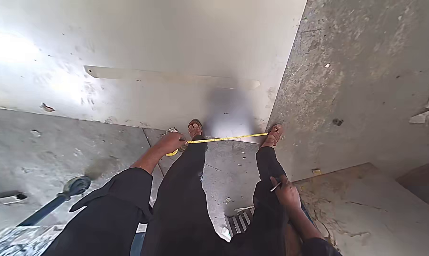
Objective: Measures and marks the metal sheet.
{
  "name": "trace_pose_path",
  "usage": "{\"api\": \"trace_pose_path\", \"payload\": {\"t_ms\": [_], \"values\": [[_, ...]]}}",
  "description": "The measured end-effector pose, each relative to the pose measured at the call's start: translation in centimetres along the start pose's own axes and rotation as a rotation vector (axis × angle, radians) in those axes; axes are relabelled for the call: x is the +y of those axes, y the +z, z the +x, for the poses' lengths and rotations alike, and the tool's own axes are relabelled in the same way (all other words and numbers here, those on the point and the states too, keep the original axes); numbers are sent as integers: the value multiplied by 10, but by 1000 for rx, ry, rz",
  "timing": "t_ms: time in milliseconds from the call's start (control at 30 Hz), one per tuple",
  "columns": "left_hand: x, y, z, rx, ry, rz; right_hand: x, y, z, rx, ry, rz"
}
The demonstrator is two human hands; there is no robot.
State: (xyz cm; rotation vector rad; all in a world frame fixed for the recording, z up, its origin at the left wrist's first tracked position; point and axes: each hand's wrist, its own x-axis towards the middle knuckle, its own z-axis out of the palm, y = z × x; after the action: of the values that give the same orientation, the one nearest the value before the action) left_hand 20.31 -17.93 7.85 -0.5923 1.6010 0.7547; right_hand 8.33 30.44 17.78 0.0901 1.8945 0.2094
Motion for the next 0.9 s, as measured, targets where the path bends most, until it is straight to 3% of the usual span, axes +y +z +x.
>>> {"api": "trace_pose_path", "payload": {"t_ms": [100,233,300,367,433,533,633,733,867,900], "values": [[17,-10,15,45,43,5,13,-14,11,171,-16,211],[9,-25,54,52,140,51,-9,-5,15,281,-2,428],[10,-48,60,22,180,115,-45,26,-2,276,56,535],[-4,-47,47,-49,195,155,-81,74,-53,240,115,542],[-20,-69,48,-52,212,234,-129,109,-70,219,127,352],[-44,-77,55,-80,248,309,-181,120,-106,182,147,179],[-67,-67,59,-109,262,220,-195,150,-143,255,61,259],[-59,-70,69,-72,216,160,-210,199,-131,338,35,508],[-52,-51,76,-43,154,122,-229,243,-125,96,48,428],[-46,-53,84,-17,158,112,-230,246,-116,108,25,434]]}}
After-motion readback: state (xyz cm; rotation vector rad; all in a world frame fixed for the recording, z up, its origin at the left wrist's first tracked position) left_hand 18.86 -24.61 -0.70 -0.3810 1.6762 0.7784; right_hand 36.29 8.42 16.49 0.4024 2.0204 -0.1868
